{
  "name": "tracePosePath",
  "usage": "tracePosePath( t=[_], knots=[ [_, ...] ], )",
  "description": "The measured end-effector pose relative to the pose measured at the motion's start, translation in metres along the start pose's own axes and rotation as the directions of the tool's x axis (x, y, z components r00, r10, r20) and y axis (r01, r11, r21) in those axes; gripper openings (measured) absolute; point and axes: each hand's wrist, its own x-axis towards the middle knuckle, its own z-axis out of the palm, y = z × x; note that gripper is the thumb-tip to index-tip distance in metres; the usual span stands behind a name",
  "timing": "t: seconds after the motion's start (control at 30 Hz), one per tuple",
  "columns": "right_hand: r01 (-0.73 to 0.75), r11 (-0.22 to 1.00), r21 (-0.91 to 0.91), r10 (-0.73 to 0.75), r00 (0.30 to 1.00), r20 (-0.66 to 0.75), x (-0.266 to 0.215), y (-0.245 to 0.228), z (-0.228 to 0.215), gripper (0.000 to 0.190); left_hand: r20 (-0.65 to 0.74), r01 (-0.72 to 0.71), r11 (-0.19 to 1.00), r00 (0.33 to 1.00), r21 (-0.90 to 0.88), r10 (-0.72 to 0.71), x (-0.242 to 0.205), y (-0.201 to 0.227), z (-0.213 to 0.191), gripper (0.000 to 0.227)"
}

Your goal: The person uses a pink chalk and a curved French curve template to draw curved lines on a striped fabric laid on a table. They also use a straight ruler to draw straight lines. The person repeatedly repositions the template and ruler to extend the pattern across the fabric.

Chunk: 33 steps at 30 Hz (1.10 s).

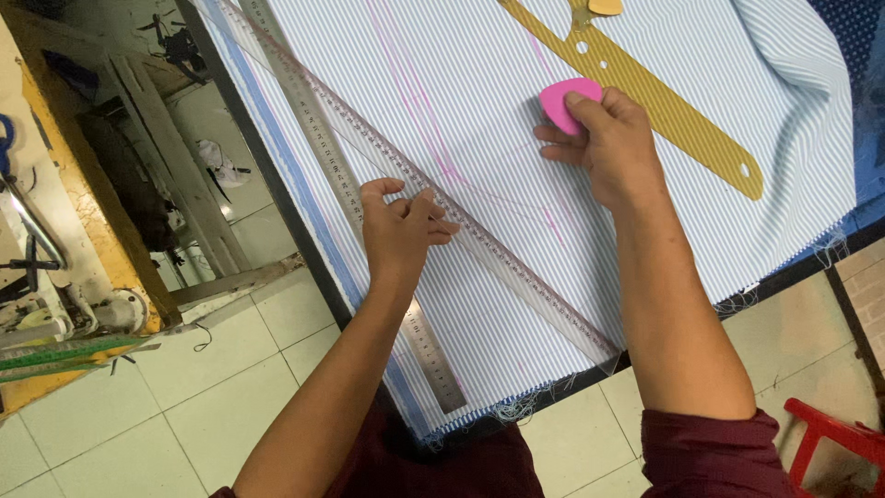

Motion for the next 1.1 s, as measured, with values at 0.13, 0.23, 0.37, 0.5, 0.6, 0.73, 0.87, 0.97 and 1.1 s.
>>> tracePosePath(
  t=[0.13,0.23,0.37,0.5,0.6,0.73,0.87,0.97,1.1],
  knots=[
    [-0.150,0.979,0.135,0.133,0.983,0.126,-0.030,-0.005,0.030,0.016,-0.003,-0.003,1.000,1.000,0.031,0.004,0.002,0.000,-0.001,0.033],
    [0.033,0.996,-0.081,-0.031,0.999,0.025,-0.013,0.014,0.030,0.017,-0.006,-0.021,0.998,1.000,0.054,0.021,0.004,0.002,-0.008,0.032],
    [-0.021,0.995,0.096,0.016,0.998,0.054,-0.029,-0.001,0.070,0.019,0.015,-0.063,0.994,0.998,0.085,0.062,0.014,0.001,-0.019,0.034],
    [-0.243,0.955,0.169,0.183,0.934,0.308,-0.029,0.018,0.110,0.022,0.018,-0.054,0.992,0.998,0.112,0.052,0.020,0.000,-0.023,0.035],
    [-0.268,0.947,0.178,0.210,0.934,0.288,-0.006,0.018,0.099,0.020,0.032,-0.056,0.990,0.998,0.127,0.053,0.019,-0.001,-0.026,0.034],
    [-0.184,0.971,0.152,0.164,0.977,0.138,0.015,0.001,0.029,0.017,0.040,-0.046,0.992,0.998,0.118,0.042,0.018,0.008,-0.026,0.036],
    [-0.044,0.989,0.143,0.049,0.998,-0.028,0.013,-0.008,-0.019,0.014,0.059,-0.012,0.996,0.998,0.087,0.007,0.019,0.011,-0.013,0.038],
    [-0.068,0.988,0.140,0.062,0.997,0.041,-0.011,-0.014,-0.006,0.014,0.072,0.015,0.993,0.997,0.120,-0.024,0.019,0.012,-0.004,0.036],
    [-0.053,0.984,0.172,0.046,0.998,0.043,-0.006,0.003,-0.021,0.014,0.064,-0.006,0.984,0.998,0.181,-0.005,0.019,0.012,-0.002,0.038]
  ],
)
